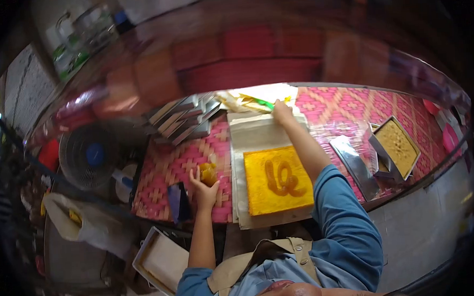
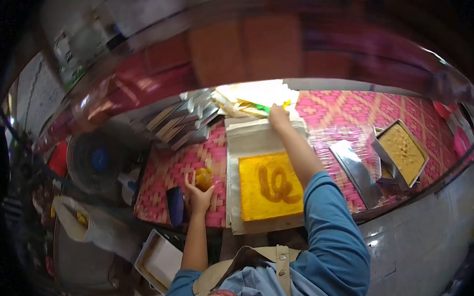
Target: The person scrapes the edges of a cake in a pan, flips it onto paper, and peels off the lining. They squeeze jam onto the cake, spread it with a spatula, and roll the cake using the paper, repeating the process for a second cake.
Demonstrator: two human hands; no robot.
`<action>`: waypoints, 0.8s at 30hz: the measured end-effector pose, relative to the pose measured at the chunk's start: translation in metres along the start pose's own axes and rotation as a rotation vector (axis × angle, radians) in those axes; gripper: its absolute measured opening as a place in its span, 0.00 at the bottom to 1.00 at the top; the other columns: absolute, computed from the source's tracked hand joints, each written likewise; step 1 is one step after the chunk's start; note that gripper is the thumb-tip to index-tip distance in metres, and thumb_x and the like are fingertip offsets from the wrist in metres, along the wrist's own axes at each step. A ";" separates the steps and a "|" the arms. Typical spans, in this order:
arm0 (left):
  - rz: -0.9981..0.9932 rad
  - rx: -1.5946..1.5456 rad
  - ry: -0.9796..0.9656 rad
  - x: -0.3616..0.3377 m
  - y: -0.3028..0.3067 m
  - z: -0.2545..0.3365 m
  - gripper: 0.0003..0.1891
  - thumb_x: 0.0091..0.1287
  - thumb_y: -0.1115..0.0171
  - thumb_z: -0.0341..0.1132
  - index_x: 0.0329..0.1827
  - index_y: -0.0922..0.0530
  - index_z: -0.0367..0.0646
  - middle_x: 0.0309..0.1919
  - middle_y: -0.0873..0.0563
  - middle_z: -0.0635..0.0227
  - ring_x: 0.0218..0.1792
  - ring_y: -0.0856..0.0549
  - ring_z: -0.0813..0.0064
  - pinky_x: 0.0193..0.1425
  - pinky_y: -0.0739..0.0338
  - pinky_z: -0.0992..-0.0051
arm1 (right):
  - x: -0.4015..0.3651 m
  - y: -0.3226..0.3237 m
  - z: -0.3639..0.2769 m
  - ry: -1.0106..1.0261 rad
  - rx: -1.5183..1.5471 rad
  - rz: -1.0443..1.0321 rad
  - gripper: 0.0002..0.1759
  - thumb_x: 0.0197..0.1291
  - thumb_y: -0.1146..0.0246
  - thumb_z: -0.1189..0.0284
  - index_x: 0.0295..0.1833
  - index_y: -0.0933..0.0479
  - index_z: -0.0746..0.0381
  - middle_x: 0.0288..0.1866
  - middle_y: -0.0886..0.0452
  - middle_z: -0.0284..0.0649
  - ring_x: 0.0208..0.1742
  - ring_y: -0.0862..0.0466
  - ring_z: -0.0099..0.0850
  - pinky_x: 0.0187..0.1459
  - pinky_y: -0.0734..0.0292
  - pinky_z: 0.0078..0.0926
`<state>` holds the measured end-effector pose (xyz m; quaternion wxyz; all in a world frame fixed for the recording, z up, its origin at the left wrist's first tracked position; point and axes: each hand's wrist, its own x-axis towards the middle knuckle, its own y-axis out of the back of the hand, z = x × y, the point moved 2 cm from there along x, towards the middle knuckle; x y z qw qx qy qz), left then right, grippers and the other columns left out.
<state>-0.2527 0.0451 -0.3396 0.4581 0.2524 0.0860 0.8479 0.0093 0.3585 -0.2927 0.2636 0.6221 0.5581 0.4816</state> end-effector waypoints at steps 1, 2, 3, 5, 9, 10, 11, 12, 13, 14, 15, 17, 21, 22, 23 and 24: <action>-0.001 0.049 -0.022 -0.001 0.003 0.004 0.54 0.47 0.27 0.26 0.71 0.61 0.39 0.70 0.39 0.49 0.68 0.37 0.51 0.71 0.43 0.63 | 0.001 0.000 0.000 0.037 0.083 -0.010 0.12 0.54 0.44 0.71 0.40 0.27 0.68 0.38 0.18 0.53 0.44 0.19 0.49 0.44 0.25 0.41; 0.018 0.075 -0.075 -0.002 0.004 0.002 0.55 0.46 0.27 0.26 0.71 0.61 0.38 0.70 0.42 0.48 0.69 0.39 0.51 0.72 0.45 0.63 | -0.004 0.013 -0.008 0.026 0.141 -0.011 0.13 0.53 0.44 0.71 0.40 0.26 0.69 0.37 0.18 0.54 0.43 0.18 0.48 0.43 0.24 0.39; 0.032 0.101 -0.131 -0.004 0.005 -0.001 0.56 0.45 0.26 0.26 0.71 0.62 0.38 0.71 0.45 0.46 0.71 0.42 0.51 0.73 0.47 0.63 | -0.010 0.029 -0.014 0.011 0.198 -0.010 0.13 0.52 0.44 0.72 0.40 0.25 0.70 0.35 0.18 0.54 0.42 0.17 0.47 0.42 0.24 0.37; 0.070 0.113 -0.143 -0.017 0.012 0.018 0.55 0.48 0.30 0.25 0.72 0.62 0.37 0.72 0.49 0.45 0.72 0.46 0.52 0.75 0.51 0.63 | -0.016 0.039 -0.007 0.056 0.264 -0.115 0.15 0.51 0.45 0.72 0.43 0.24 0.69 0.31 0.18 0.48 0.32 0.17 0.39 0.34 0.24 0.33; 0.033 -0.215 -0.319 -0.041 0.009 0.045 0.46 0.54 0.42 0.30 0.74 0.59 0.35 0.73 0.51 0.51 0.75 0.55 0.57 0.76 0.64 0.63 | -0.087 0.095 -0.005 -0.113 0.743 -0.443 0.15 0.60 0.45 0.66 0.46 0.23 0.65 0.23 0.24 0.32 0.21 0.29 0.19 0.26 0.33 0.20; -0.148 -0.269 -0.317 -0.047 0.008 0.059 0.45 0.56 0.43 0.35 0.74 0.59 0.37 0.74 0.53 0.52 0.75 0.56 0.58 0.76 0.65 0.63 | -0.107 0.102 0.000 -0.149 1.054 -0.508 0.15 0.63 0.47 0.65 0.46 0.23 0.65 0.22 0.26 0.31 0.21 0.30 0.18 0.25 0.35 0.19; -0.329 -0.325 -0.312 -0.052 0.004 0.068 0.45 0.59 0.44 0.40 0.75 0.59 0.39 0.74 0.55 0.52 0.75 0.57 0.58 0.76 0.66 0.63 | -0.126 0.109 0.006 -0.186 1.365 -0.563 0.16 0.66 0.48 0.63 0.45 0.23 0.65 0.21 0.28 0.29 0.21 0.32 0.17 0.25 0.36 0.17; -0.435 -0.310 -0.268 -0.057 -0.006 0.063 0.45 0.64 0.51 0.55 0.76 0.62 0.41 0.76 0.60 0.56 0.76 0.62 0.60 0.75 0.71 0.62 | -0.146 0.115 0.012 -0.209 1.357 -0.562 0.16 0.66 0.48 0.63 0.45 0.23 0.65 0.21 0.28 0.29 0.21 0.32 0.17 0.25 0.36 0.17; -0.448 -0.319 -0.252 -0.060 -0.010 0.067 0.45 0.64 0.51 0.55 0.76 0.62 0.41 0.76 0.60 0.56 0.76 0.62 0.60 0.75 0.71 0.62 | -0.165 0.122 0.015 -0.179 1.435 -0.513 0.15 0.67 0.48 0.64 0.45 0.24 0.65 0.22 0.28 0.29 0.22 0.30 0.17 0.28 0.34 0.17; -0.551 -0.277 -0.309 -0.060 -0.015 0.075 0.46 0.63 0.54 0.60 0.76 0.62 0.42 0.76 0.61 0.56 0.76 0.63 0.60 0.75 0.71 0.61 | -0.183 0.128 0.016 -0.143 1.514 -0.461 0.14 0.68 0.47 0.65 0.46 0.25 0.65 0.23 0.28 0.30 0.23 0.29 0.18 0.30 0.32 0.17; -0.651 -0.233 -0.367 -0.060 -0.018 0.084 0.48 0.63 0.57 0.66 0.76 0.63 0.43 0.76 0.63 0.56 0.76 0.64 0.60 0.75 0.72 0.61 | -0.203 0.131 0.015 -0.159 1.512 -0.460 0.14 0.68 0.47 0.65 0.46 0.25 0.65 0.23 0.28 0.30 0.23 0.29 0.18 0.30 0.32 0.17; -0.709 -0.338 -0.295 -0.062 -0.025 0.098 0.53 0.59 0.63 0.75 0.76 0.66 0.44 0.76 0.65 0.57 0.75 0.65 0.61 0.74 0.73 0.61 | -0.240 0.137 0.009 -0.297 1.463 -0.347 0.11 0.65 0.44 0.70 0.47 0.26 0.65 0.28 0.25 0.33 0.25 0.27 0.19 0.35 0.30 0.17; -0.780 -1.071 0.007 -0.066 -0.035 0.126 0.59 0.52 0.64 0.81 0.75 0.70 0.46 0.75 0.68 0.60 0.75 0.67 0.64 0.74 0.77 0.64 | -0.302 0.148 -0.002 -0.246 1.393 -0.320 0.14 0.62 0.43 0.77 0.53 0.26 0.65 0.30 0.23 0.34 0.27 0.25 0.19 0.28 0.31 0.13; -0.820 -1.061 0.015 -0.068 -0.037 0.131 0.61 0.49 0.62 0.82 0.75 0.71 0.47 0.75 0.69 0.62 0.75 0.67 0.66 0.74 0.77 0.66 | -0.312 0.148 -0.007 -0.194 1.347 -0.298 0.15 0.62 0.43 0.78 0.54 0.25 0.64 0.29 0.23 0.34 0.27 0.25 0.18 0.28 0.31 0.13; -0.830 -1.063 0.019 -0.069 -0.039 0.133 0.61 0.49 0.62 0.82 0.75 0.71 0.47 0.75 0.69 0.62 0.75 0.67 0.66 0.74 0.77 0.66 | -0.318 0.149 -0.012 -0.142 1.299 -0.275 0.16 0.62 0.43 0.79 0.56 0.24 0.63 0.28 0.22 0.33 0.27 0.25 0.18 0.29 0.31 0.13; -0.869 -1.014 0.006 -0.072 -0.042 0.136 0.63 0.48 0.60 0.82 0.74 0.73 0.46 0.75 0.70 0.60 0.75 0.69 0.65 0.73 0.80 0.64 | -0.322 0.148 -0.018 -0.150 1.298 -0.269 0.16 0.62 0.43 0.79 0.56 0.24 0.63 0.28 0.22 0.33 0.27 0.25 0.18 0.29 0.31 0.13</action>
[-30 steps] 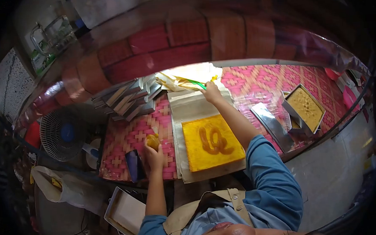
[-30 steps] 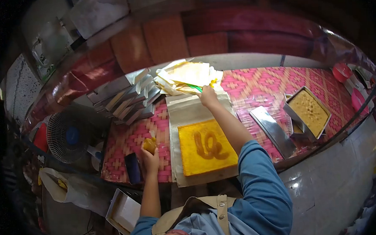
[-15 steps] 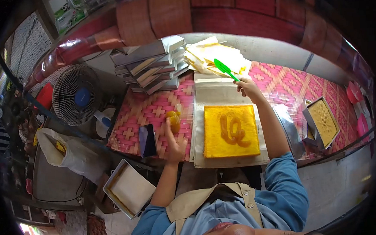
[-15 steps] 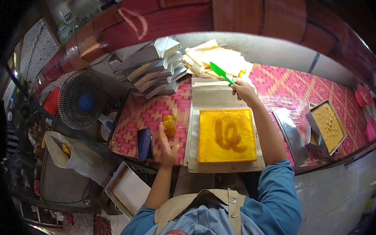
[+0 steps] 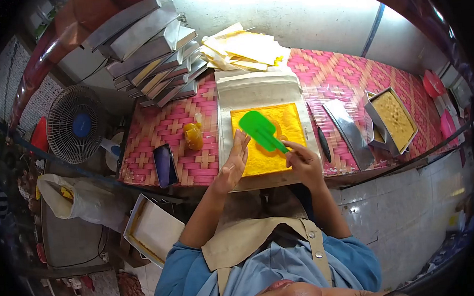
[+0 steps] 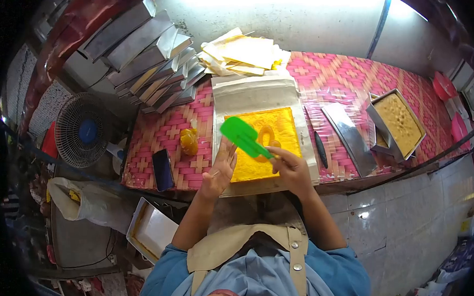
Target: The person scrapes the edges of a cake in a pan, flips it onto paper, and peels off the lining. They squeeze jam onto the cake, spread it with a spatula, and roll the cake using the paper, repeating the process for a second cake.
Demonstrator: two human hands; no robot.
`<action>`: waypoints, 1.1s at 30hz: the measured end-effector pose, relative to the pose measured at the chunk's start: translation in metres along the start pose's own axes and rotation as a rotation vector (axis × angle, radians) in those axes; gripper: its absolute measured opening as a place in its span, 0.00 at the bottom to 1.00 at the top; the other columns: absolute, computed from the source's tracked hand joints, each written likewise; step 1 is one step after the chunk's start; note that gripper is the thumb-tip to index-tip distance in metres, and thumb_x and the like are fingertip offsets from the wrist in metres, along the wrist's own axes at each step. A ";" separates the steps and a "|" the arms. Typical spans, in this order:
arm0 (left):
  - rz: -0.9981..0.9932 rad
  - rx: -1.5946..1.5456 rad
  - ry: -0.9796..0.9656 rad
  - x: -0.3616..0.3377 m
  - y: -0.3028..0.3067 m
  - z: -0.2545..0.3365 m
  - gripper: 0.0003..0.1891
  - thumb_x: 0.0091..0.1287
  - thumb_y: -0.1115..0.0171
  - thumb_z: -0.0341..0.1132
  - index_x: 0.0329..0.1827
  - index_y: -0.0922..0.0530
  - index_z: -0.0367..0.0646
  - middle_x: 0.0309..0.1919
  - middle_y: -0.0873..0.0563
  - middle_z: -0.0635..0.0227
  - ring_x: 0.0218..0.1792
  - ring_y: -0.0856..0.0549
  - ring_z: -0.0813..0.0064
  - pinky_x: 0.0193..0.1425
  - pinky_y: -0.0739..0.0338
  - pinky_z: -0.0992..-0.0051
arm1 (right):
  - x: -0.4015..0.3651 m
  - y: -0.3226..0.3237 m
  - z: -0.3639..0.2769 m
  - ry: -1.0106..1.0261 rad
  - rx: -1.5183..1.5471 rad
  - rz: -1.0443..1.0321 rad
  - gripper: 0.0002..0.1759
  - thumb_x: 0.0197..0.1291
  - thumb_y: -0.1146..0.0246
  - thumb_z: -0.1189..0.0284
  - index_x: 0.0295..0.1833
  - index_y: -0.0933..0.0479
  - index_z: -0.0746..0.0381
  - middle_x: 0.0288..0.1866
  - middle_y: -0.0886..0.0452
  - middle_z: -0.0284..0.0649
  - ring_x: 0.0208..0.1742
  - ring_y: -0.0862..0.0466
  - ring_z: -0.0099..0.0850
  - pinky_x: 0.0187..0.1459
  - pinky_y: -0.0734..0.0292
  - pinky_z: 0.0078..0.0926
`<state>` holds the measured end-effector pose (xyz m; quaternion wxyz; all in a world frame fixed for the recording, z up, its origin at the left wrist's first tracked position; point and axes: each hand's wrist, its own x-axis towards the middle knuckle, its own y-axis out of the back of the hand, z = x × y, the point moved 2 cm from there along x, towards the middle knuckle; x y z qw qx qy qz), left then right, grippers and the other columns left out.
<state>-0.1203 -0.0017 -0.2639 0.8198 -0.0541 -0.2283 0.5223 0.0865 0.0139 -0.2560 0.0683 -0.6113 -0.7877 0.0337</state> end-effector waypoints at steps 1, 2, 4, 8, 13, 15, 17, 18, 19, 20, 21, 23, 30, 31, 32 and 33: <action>-0.032 0.045 0.025 0.001 -0.005 -0.001 0.65 0.47 0.58 0.82 0.73 0.75 0.44 0.75 0.71 0.58 0.75 0.71 0.64 0.72 0.82 0.63 | -0.003 -0.007 -0.002 0.124 -0.090 0.012 0.16 0.61 0.42 0.80 0.56 0.23 0.63 0.29 0.22 0.33 0.27 0.25 0.17 0.29 0.30 0.14; -0.038 0.043 0.031 0.001 -0.009 0.000 0.65 0.47 0.58 0.82 0.73 0.75 0.44 0.75 0.71 0.58 0.75 0.71 0.64 0.72 0.82 0.63 | -0.006 -0.011 -0.004 0.249 -0.179 0.023 0.17 0.61 0.42 0.82 0.55 0.22 0.62 0.30 0.21 0.33 0.27 0.25 0.17 0.30 0.29 0.14; -0.085 0.061 0.069 0.001 -0.017 0.004 0.67 0.46 0.51 0.80 0.72 0.77 0.43 0.74 0.72 0.58 0.74 0.73 0.64 0.72 0.82 0.63 | -0.004 -0.013 -0.004 0.252 -0.184 0.031 0.17 0.60 0.41 0.82 0.55 0.22 0.63 0.30 0.20 0.34 0.28 0.24 0.18 0.31 0.28 0.15; -0.130 0.040 0.086 -0.001 -0.022 0.007 0.69 0.45 0.46 0.78 0.72 0.77 0.42 0.74 0.72 0.58 0.74 0.74 0.64 0.73 0.80 0.62 | -0.001 -0.010 0.006 0.264 -0.225 0.013 0.17 0.58 0.39 0.82 0.54 0.21 0.62 0.31 0.18 0.36 0.29 0.23 0.19 0.32 0.27 0.16; -0.109 -0.022 0.153 -0.005 -0.019 -0.003 0.72 0.39 0.39 0.76 0.73 0.78 0.46 0.74 0.74 0.60 0.74 0.75 0.64 0.73 0.80 0.61 | -0.001 -0.016 0.013 0.289 -0.313 0.029 0.17 0.57 0.38 0.81 0.54 0.21 0.62 0.35 0.16 0.40 0.31 0.20 0.20 0.35 0.25 0.18; -0.102 -0.025 0.154 -0.004 -0.021 -0.001 0.72 0.39 0.39 0.76 0.73 0.77 0.46 0.74 0.73 0.60 0.74 0.75 0.64 0.73 0.80 0.60 | -0.002 -0.017 0.014 0.306 -0.341 0.045 0.16 0.57 0.37 0.80 0.53 0.21 0.62 0.37 0.15 0.41 0.32 0.19 0.21 0.36 0.25 0.18; -0.094 -0.027 0.155 -0.004 -0.023 -0.001 0.72 0.39 0.38 0.76 0.73 0.77 0.46 0.74 0.72 0.60 0.74 0.74 0.64 0.73 0.80 0.60 | -0.003 -0.017 0.015 0.309 -0.384 0.065 0.15 0.57 0.37 0.79 0.52 0.20 0.62 0.38 0.15 0.41 0.34 0.19 0.22 0.37 0.25 0.18; -0.076 -0.051 0.163 -0.004 -0.023 -0.002 0.73 0.39 0.37 0.75 0.73 0.76 0.46 0.75 0.71 0.60 0.74 0.73 0.64 0.73 0.79 0.60 | -0.003 -0.017 0.016 0.307 -0.385 0.064 0.15 0.57 0.37 0.79 0.52 0.20 0.62 0.38 0.15 0.41 0.34 0.19 0.22 0.37 0.25 0.18; -0.058 -0.075 0.171 -0.004 -0.023 -0.002 0.73 0.38 0.36 0.75 0.73 0.76 0.46 0.75 0.70 0.59 0.75 0.72 0.64 0.74 0.78 0.61 | -0.003 -0.016 0.019 0.261 -0.339 0.061 0.15 0.57 0.37 0.79 0.52 0.20 0.63 0.38 0.15 0.41 0.34 0.19 0.21 0.37 0.25 0.18; -0.057 -0.076 0.172 -0.004 -0.023 -0.003 0.73 0.38 0.36 0.75 0.73 0.76 0.46 0.75 0.70 0.59 0.75 0.72 0.64 0.74 0.78 0.61 | -0.003 -0.015 0.022 0.216 -0.294 0.058 0.15 0.58 0.37 0.78 0.52 0.20 0.63 0.38 0.15 0.41 0.35 0.19 0.20 0.37 0.25 0.18; -0.058 -0.089 0.179 -0.004 -0.023 -0.004 0.73 0.38 0.35 0.74 0.73 0.75 0.45 0.75 0.70 0.59 0.75 0.72 0.64 0.74 0.77 0.61 | -0.003 -0.015 0.023 0.215 -0.296 0.059 0.15 0.58 0.37 0.78 0.52 0.20 0.63 0.38 0.15 0.41 0.35 0.19 0.20 0.37 0.25 0.18; -0.058 -0.102 0.186 -0.004 -0.024 -0.006 0.73 0.38 0.35 0.74 0.73 0.75 0.44 0.75 0.69 0.60 0.75 0.71 0.64 0.74 0.76 0.62 | -0.003 -0.015 0.026 0.209 -0.239 0.071 0.15 0.59 0.37 0.78 0.52 0.20 0.64 0.35 0.15 0.38 0.32 0.21 0.18 0.35 0.27 0.16; -0.012 -0.164 0.188 -0.003 -0.025 -0.014 0.72 0.40 0.32 0.70 0.73 0.74 0.43 0.75 0.69 0.60 0.75 0.69 0.66 0.75 0.74 0.63 | -0.006 -0.013 0.026 0.167 -0.245 0.063 0.14 0.61 0.40 0.80 0.53 0.21 0.64 0.30 0.22 0.26 0.24 0.33 0.10 0.25 0.38 0.10; -0.004 -0.174 0.193 -0.003 -0.025 -0.015 0.72 0.40 0.31 0.69 0.73 0.74 0.43 0.75 0.69 0.59 0.75 0.68 0.66 0.75 0.73 0.63 | -0.007 -0.014 0.026 0.163 -0.250 0.059 0.14 0.61 0.40 0.80 0.53 0.21 0.64 0.30 0.22 0.25 0.24 0.33 0.10 0.25 0.38 0.10; -0.004 -0.175 0.194 -0.003 -0.026 -0.015 0.72 0.40 0.31 0.69 0.73 0.74 0.43 0.75 0.69 0.59 0.75 0.68 0.66 0.75 0.73 0.63 | -0.007 -0.015 0.026 0.159 -0.257 0.055 0.14 0.61 0.40 0.80 0.52 0.20 0.64 0.30 0.23 0.25 0.24 0.33 0.10 0.25 0.38 0.10; 0.001 -0.182 0.194 -0.002 -0.026 -0.015 0.71 0.40 0.30 0.67 0.73 0.74 0.44 0.75 0.69 0.59 0.75 0.68 0.66 0.76 0.73 0.63 | -0.007 -0.017 0.028 0.158 -0.257 0.055 0.14 0.61 0.40 0.80 0.52 0.20 0.64 0.30 0.23 0.25 0.24 0.33 0.10 0.25 0.38 0.10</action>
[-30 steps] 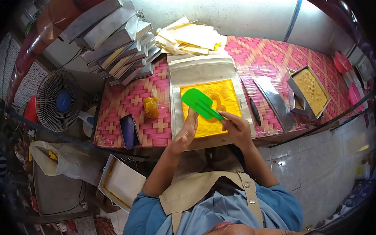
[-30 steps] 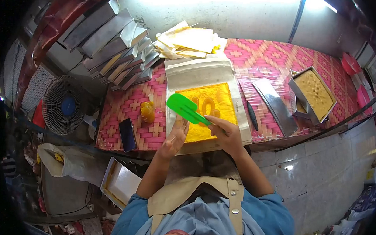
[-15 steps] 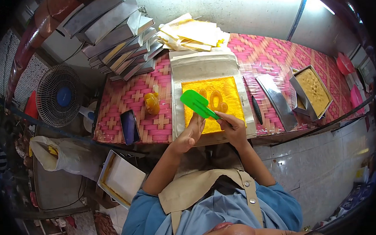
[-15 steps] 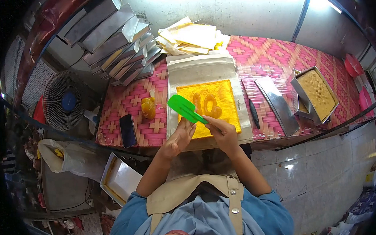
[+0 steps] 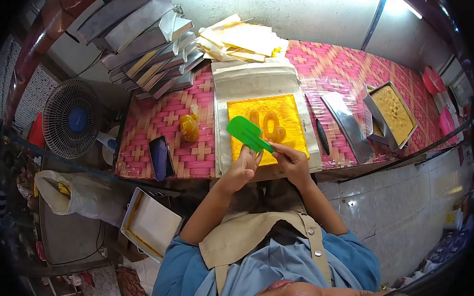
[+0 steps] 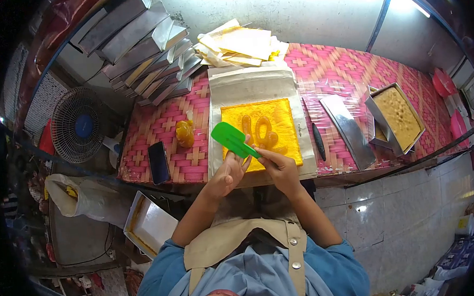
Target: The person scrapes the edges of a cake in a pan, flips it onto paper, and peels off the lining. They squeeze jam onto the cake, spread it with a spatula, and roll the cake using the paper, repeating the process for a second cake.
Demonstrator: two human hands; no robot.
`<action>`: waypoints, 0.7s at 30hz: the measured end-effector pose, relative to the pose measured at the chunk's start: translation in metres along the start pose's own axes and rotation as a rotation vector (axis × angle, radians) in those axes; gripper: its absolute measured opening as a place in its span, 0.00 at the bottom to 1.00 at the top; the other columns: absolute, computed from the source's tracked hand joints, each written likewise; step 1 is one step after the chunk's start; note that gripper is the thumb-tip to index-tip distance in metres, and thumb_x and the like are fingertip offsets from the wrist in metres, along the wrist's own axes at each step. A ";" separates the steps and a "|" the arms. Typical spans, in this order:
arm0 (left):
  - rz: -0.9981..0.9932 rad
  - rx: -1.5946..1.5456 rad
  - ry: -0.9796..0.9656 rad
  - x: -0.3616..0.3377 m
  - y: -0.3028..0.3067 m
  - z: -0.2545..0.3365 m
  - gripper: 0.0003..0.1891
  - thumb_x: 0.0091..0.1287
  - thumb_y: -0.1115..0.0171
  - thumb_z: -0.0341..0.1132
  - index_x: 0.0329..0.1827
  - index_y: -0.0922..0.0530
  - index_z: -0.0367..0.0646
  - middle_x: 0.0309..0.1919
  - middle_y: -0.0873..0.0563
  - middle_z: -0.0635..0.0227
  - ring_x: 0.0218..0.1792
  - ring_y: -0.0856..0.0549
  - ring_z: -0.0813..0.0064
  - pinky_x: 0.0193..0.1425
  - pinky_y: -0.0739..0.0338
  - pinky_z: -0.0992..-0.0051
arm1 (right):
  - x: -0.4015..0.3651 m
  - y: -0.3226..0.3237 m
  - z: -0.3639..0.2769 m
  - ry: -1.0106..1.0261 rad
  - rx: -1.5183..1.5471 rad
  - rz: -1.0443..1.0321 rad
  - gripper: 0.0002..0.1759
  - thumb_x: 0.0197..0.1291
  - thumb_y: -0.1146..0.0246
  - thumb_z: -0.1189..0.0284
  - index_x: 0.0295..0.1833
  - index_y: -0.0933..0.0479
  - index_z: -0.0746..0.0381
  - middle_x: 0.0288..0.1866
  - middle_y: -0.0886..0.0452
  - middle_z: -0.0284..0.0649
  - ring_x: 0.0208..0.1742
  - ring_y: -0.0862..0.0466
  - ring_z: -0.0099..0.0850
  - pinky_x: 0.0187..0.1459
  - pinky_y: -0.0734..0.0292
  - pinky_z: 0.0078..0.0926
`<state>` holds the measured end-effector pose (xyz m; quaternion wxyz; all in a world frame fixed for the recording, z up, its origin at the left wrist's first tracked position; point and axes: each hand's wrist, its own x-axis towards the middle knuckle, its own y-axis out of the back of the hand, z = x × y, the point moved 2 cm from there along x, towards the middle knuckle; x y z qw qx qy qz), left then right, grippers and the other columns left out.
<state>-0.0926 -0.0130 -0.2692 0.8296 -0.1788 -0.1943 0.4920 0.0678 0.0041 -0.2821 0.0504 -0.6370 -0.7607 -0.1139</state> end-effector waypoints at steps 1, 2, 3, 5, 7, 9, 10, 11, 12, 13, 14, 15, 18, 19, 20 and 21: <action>0.004 -0.007 0.001 0.000 0.000 0.000 0.71 0.40 0.29 0.66 0.73 0.74 0.44 0.75 0.68 0.59 0.75 0.67 0.66 0.76 0.72 0.63 | 0.000 -0.004 0.001 0.112 -0.036 0.014 0.14 0.61 0.40 0.80 0.53 0.21 0.64 0.31 0.22 0.25 0.24 0.33 0.10 0.25 0.38 0.11; 0.005 -0.008 0.002 -0.001 0.000 0.000 0.71 0.40 0.29 0.66 0.73 0.74 0.44 0.75 0.68 0.59 0.75 0.67 0.66 0.76 0.72 0.63 | 0.000 -0.006 0.000 0.224 -0.071 0.027 0.14 0.61 0.40 0.80 0.53 0.21 0.64 0.31 0.22 0.25 0.24 0.33 0.10 0.25 0.38 0.11; 0.010 0.005 0.008 -0.001 0.000 0.000 0.71 0.40 0.28 0.63 0.73 0.74 0.45 0.75 0.68 0.59 0.76 0.66 0.66 0.76 0.71 0.64 | 0.000 -0.005 -0.001 0.224 -0.071 0.028 0.14 0.61 0.40 0.80 0.53 0.21 0.64 0.31 0.22 0.25 0.24 0.33 0.10 0.25 0.38 0.11; 0.016 0.017 0.017 -0.002 0.003 -0.002 0.71 0.41 0.26 0.61 0.72 0.75 0.45 0.75 0.68 0.59 0.76 0.65 0.66 0.76 0.71 0.64 | -0.002 -0.002 -0.007 0.097 -0.027 -0.038 0.14 0.61 0.40 0.80 0.53 0.21 0.64 0.29 0.23 0.25 0.24 0.33 0.10 0.24 0.39 0.10; 0.004 0.032 0.016 -0.005 0.007 -0.007 0.71 0.40 0.23 0.54 0.73 0.74 0.45 0.75 0.67 0.59 0.76 0.64 0.66 0.76 0.70 0.64 | -0.002 0.004 -0.008 -0.025 0.046 -0.090 0.14 0.61 0.39 0.78 0.53 0.21 0.65 0.33 0.19 0.31 0.29 0.27 0.13 0.30 0.32 0.12; -0.008 0.038 0.035 -0.006 0.008 -0.009 0.71 0.40 0.22 0.51 0.73 0.73 0.45 0.75 0.67 0.59 0.76 0.64 0.66 0.76 0.70 0.64 | -0.003 0.009 -0.009 -0.144 0.118 -0.140 0.14 0.61 0.38 0.77 0.52 0.21 0.66 0.37 0.15 0.36 0.34 0.21 0.17 0.35 0.26 0.14; -0.022 0.044 0.052 -0.006 0.008 -0.010 0.71 0.39 0.20 0.47 0.74 0.72 0.45 0.75 0.67 0.59 0.76 0.64 0.66 0.76 0.70 0.64 | -0.004 0.011 -0.008 -0.229 0.142 -0.183 0.13 0.61 0.39 0.77 0.52 0.21 0.65 0.32 0.18 0.33 0.30 0.24 0.15 0.31 0.30 0.13; -0.022 0.044 0.050 -0.006 0.008 -0.009 0.71 0.39 0.20 0.47 0.74 0.72 0.45 0.75 0.67 0.59 0.76 0.64 0.66 0.76 0.70 0.64 | -0.005 0.012 -0.010 -0.313 0.167 -0.226 0.13 0.62 0.39 0.76 0.52 0.20 0.64 0.27 0.21 0.29 0.27 0.27 0.12 0.26 0.34 0.11; -0.049 0.054 0.052 -0.007 0.007 -0.008 0.71 0.38 0.20 0.47 0.74 0.72 0.45 0.75 0.66 0.60 0.76 0.63 0.66 0.76 0.70 0.65 | -0.005 0.015 -0.016 -0.311 0.167 -0.226 0.13 0.62 0.39 0.76 0.52 0.20 0.64 0.27 0.21 0.29 0.27 0.27 0.12 0.26 0.34 0.11; -0.076 0.063 0.052 -0.007 0.006 -0.006 0.72 0.38 0.19 0.46 0.74 0.72 0.45 0.75 0.66 0.60 0.76 0.62 0.66 0.76 0.69 0.65 | -0.004 0.019 -0.027 -0.289 0.241 -0.154 0.13 0.62 0.39 0.76 0.52 0.20 0.64 0.25 0.25 0.27 0.24 0.30 0.11 0.24 0.39 0.11; -0.076 0.062 0.051 -0.007 0.007 -0.007 0.72 0.38 0.19 0.46 0.74 0.72 0.45 0.75 0.66 0.60 0.76 0.62 0.66 0.76 0.69 0.65 | -0.003 0.023 -0.033 -0.267 0.315 -0.082 0.13 0.62 0.39 0.76 0.52 0.20 0.63 0.22 0.29 0.25 0.22 0.34 0.10 0.22 0.43 0.11; -0.085 0.056 0.057 -0.009 0.007 -0.010 0.72 0.38 0.19 0.46 0.74 0.72 0.45 0.75 0.65 0.60 0.76 0.62 0.66 0.76 0.69 0.65 | -0.001 0.029 -0.027 -0.218 0.196 -0.071 0.13 0.61 0.40 0.78 0.52 0.20 0.64 0.25 0.25 0.27 0.22 0.32 0.11 0.23 0.39 0.11; -0.118 0.058 0.065 -0.010 0.006 -0.012 0.73 0.37 0.19 0.47 0.74 0.73 0.44 0.74 0.64 0.61 0.76 0.62 0.65 0.76 0.69 0.64 | -0.001 0.024 -0.037 -0.038 0.016 -0.073 0.14 0.61 0.39 0.79 0.53 0.21 0.65 0.30 0.19 0.31 0.26 0.26 0.14 0.28 0.31 0.13; -0.145 0.071 0.063 -0.009 0.005 -0.012 0.73 0.37 0.19 0.47 0.74 0.73 0.44 0.74 0.64 0.61 0.76 0.63 0.65 0.75 0.69 0.64 | -0.002 0.023 -0.039 -0.038 0.016 -0.071 0.14 0.61 0.39 0.79 0.53 0.21 0.65 0.30 0.19 0.31 0.26 0.26 0.14 0.28 0.31 0.13; -0.147 0.070 0.063 -0.010 0.004 -0.013 0.73 0.37 0.19 0.47 0.74 0.73 0.44 0.74 0.64 0.61 0.76 0.63 0.65 0.75 0.69 0.64 | -0.003 0.023 -0.041 -0.093 -0.033 -0.089 0.14 0.60 0.39 0.79 0.52 0.21 0.66 0.35 0.17 0.33 0.30 0.23 0.16 0.33 0.28 0.15; -0.143 0.068 0.058 -0.010 0.004 -0.013 0.73 0.37 0.19 0.47 0.74 0.74 0.45 0.74 0.64 0.61 0.76 0.63 0.65 0.75 0.69 0.64 | -0.003 0.022 -0.041 -0.148 -0.083 -0.107 0.14 0.60 0.39 0.80 0.52 0.21 0.66 0.39 0.16 0.36 0.34 0.20 0.18 0.37 0.25 0.16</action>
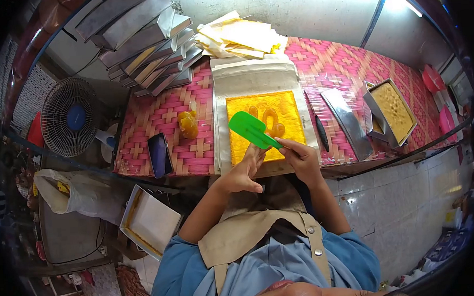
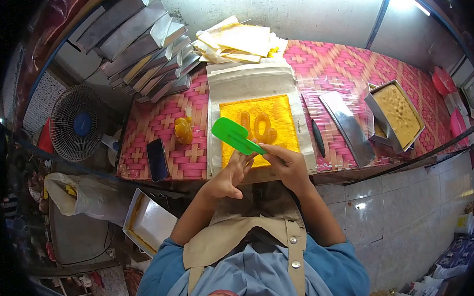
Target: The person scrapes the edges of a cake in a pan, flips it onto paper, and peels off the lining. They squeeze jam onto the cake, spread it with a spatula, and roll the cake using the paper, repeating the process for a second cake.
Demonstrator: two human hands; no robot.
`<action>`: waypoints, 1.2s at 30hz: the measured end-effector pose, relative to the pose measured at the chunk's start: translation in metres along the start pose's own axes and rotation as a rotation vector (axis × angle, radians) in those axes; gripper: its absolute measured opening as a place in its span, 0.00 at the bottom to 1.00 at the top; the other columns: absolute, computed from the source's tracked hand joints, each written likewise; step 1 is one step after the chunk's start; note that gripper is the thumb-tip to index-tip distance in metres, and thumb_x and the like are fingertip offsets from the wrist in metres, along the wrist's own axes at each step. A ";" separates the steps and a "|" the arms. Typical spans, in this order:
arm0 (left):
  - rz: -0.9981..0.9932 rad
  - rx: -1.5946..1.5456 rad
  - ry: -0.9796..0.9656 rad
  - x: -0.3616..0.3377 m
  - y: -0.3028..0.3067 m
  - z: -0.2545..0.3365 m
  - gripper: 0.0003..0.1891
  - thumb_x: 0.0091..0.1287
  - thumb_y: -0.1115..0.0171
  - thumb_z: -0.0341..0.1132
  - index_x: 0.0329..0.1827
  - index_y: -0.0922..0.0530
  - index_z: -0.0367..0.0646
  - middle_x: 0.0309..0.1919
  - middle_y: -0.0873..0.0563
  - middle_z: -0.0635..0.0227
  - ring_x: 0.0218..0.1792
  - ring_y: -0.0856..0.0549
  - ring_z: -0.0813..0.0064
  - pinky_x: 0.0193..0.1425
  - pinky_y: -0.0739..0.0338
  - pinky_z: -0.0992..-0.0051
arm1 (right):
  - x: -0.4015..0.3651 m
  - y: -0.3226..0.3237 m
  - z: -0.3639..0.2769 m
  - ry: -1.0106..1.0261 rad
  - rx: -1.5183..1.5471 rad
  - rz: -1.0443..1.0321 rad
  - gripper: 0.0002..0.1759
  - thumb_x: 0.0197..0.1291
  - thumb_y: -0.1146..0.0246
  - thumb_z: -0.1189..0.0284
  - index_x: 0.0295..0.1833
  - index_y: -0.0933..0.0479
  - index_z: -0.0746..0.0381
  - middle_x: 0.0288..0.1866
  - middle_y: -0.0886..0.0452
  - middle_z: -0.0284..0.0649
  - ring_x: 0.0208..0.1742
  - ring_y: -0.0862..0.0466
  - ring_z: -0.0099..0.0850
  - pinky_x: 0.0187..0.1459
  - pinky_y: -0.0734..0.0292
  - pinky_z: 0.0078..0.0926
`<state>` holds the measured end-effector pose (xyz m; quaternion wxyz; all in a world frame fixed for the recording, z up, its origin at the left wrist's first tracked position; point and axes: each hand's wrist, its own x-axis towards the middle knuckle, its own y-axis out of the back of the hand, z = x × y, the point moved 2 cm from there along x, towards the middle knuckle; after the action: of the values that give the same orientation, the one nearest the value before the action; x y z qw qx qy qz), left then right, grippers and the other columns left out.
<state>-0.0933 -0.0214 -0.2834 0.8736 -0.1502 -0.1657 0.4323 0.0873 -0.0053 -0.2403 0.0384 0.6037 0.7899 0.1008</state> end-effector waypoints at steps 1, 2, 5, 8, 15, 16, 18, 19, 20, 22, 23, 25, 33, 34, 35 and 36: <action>0.005 -0.001 -0.006 0.000 -0.001 0.001 0.73 0.37 0.19 0.47 0.74 0.74 0.46 0.74 0.64 0.60 0.75 0.63 0.65 0.75 0.69 0.64 | 0.001 -0.003 0.004 0.001 -0.001 -0.001 0.14 0.60 0.39 0.80 0.52 0.21 0.66 0.39 0.16 0.36 0.34 0.20 0.18 0.37 0.25 0.16; 0.008 0.000 -0.007 0.000 -0.001 0.002 0.73 0.37 0.19 0.47 0.74 0.74 0.46 0.74 0.64 0.60 0.75 0.63 0.65 0.75 0.69 0.64 | 0.002 -0.007 0.011 0.116 -0.004 0.027 0.14 0.60 0.39 0.80 0.53 0.21 0.66 0.39 0.16 0.36 0.35 0.20 0.18 0.38 0.25 0.16; 0.009 0.016 -0.017 -0.001 -0.001 0.004 0.73 0.37 0.19 0.46 0.74 0.74 0.48 0.75 0.65 0.60 0.76 0.63 0.64 0.75 0.68 0.63 | -0.005 -0.015 0.019 0.186 0.082 0.002 0.15 0.60 0.39 0.79 0.54 0.22 0.66 0.36 0.17 0.34 0.33 0.22 0.16 0.35 0.28 0.14; -0.063 0.046 -0.057 -0.006 -0.003 0.007 0.68 0.43 0.22 0.42 0.74 0.72 0.48 0.75 0.63 0.58 0.75 0.58 0.63 0.75 0.65 0.62 | -0.007 -0.005 0.019 0.086 0.329 0.048 0.16 0.62 0.40 0.78 0.55 0.23 0.65 0.29 0.21 0.31 0.27 0.27 0.13 0.29 0.33 0.11; -0.585 1.534 0.264 -0.086 -0.004 -0.059 0.32 0.66 0.49 0.37 0.73 0.47 0.43 0.72 0.44 0.55 0.73 0.45 0.57 0.74 0.50 0.60 | 0.006 0.027 0.030 0.084 -0.006 0.257 0.13 0.63 0.42 0.75 0.54 0.23 0.62 0.30 0.23 0.34 0.26 0.26 0.20 0.26 0.34 0.18; -0.608 1.583 0.136 -0.132 0.021 -0.124 0.33 0.64 0.49 0.40 0.73 0.45 0.45 0.71 0.42 0.56 0.71 0.41 0.55 0.72 0.47 0.57 | 0.007 0.027 0.035 0.176 -0.245 0.248 0.13 0.61 0.40 0.75 0.52 0.21 0.60 0.34 0.22 0.39 0.29 0.23 0.27 0.29 0.30 0.25; -0.619 1.633 0.005 -0.178 0.036 -0.161 0.33 0.62 0.49 0.42 0.72 0.44 0.48 0.70 0.39 0.57 0.68 0.37 0.53 0.70 0.43 0.53 | 0.006 0.024 0.029 0.212 -0.355 0.258 0.14 0.60 0.40 0.75 0.52 0.21 0.59 0.35 0.22 0.41 0.31 0.22 0.32 0.32 0.29 0.28; -0.596 1.636 0.035 -0.169 0.014 -0.106 0.30 0.62 0.49 0.42 0.69 0.39 0.48 0.70 0.40 0.59 0.69 0.38 0.55 0.71 0.44 0.56 | 0.005 0.022 0.026 0.251 -0.463 0.272 0.14 0.59 0.39 0.75 0.52 0.21 0.58 0.36 0.23 0.43 0.34 0.21 0.37 0.34 0.28 0.32; -0.570 1.636 0.066 -0.158 0.000 -0.064 0.27 0.62 0.50 0.42 0.67 0.34 0.48 0.71 0.40 0.61 0.70 0.38 0.58 0.73 0.44 0.59 | 0.004 0.021 0.025 0.247 -0.465 0.270 0.14 0.59 0.39 0.75 0.52 0.21 0.58 0.36 0.23 0.43 0.34 0.21 0.37 0.34 0.28 0.32; -0.636 1.604 0.094 -0.135 0.005 -0.031 0.24 0.60 0.46 0.40 0.62 0.29 0.48 0.69 0.37 0.59 0.69 0.37 0.59 0.73 0.44 0.59 | 0.003 0.018 0.025 0.198 -0.602 0.265 0.14 0.59 0.39 0.74 0.51 0.21 0.56 0.35 0.25 0.44 0.34 0.21 0.41 0.35 0.27 0.34; -0.709 1.579 0.118 -0.125 0.012 -0.019 0.22 0.58 0.42 0.38 0.57 0.24 0.48 0.68 0.35 0.58 0.69 0.36 0.60 0.73 0.44 0.59 | 0.002 0.017 0.022 0.200 -0.602 0.260 0.14 0.59 0.39 0.74 0.51 0.21 0.56 0.35 0.25 0.44 0.34 0.21 0.41 0.35 0.27 0.34; -0.356 1.220 0.041 -0.110 0.029 0.005 0.20 0.50 0.36 0.32 0.50 0.20 0.46 0.65 0.31 0.56 0.69 0.36 0.61 0.74 0.45 0.61 | -0.004 0.019 0.016 0.183 -0.689 0.324 0.13 0.60 0.40 0.72 0.51 0.21 0.56 0.34 0.26 0.43 0.34 0.21 0.41 0.35 0.27 0.36; 0.424 1.555 0.077 -0.061 0.067 0.001 0.49 0.49 0.26 0.41 0.70 0.49 0.40 0.63 0.30 0.52 0.67 0.33 0.53 0.71 0.42 0.59 | -0.022 -0.006 0.029 0.067 -0.755 0.216 0.13 0.60 0.40 0.69 0.51 0.21 0.54 0.36 0.25 0.43 0.36 0.20 0.43 0.35 0.26 0.38; 0.442 1.436 0.079 -0.057 0.069 -0.003 0.51 0.48 0.25 0.42 0.70 0.51 0.40 0.65 0.32 0.52 0.66 0.32 0.53 0.71 0.42 0.59 | -0.022 -0.011 0.027 0.061 -0.729 0.151 0.13 0.60 0.40 0.71 0.51 0.21 0.55 0.36 0.25 0.43 0.37 0.21 0.43 0.37 0.26 0.37; 0.457 1.316 0.082 -0.056 0.071 -0.007 0.53 0.48 0.25 0.43 0.71 0.53 0.39 0.66 0.34 0.52 0.65 0.31 0.53 0.71 0.41 0.59 | -0.023 -0.014 0.026 0.054 -0.700 0.086 0.14 0.59 0.40 0.72 0.51 0.21 0.56 0.36 0.24 0.44 0.38 0.21 0.43 0.38 0.27 0.36; 0.456 1.310 0.086 -0.055 0.072 -0.012 0.53 0.48 0.25 0.43 0.71 0.53 0.39 0.66 0.34 0.52 0.65 0.31 0.53 0.71 0.41 0.59 | -0.023 -0.017 0.028 0.041 -0.679 0.040 0.14 0.59 0.39 0.72 0.51 0.21 0.56 0.35 0.25 0.44 0.38 0.21 0.43 0.39 0.27 0.36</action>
<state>-0.1704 -0.0254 -0.3316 0.6774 0.3602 0.1997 0.6095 0.0829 -0.0283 -0.2726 0.2195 0.5696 0.6999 0.3707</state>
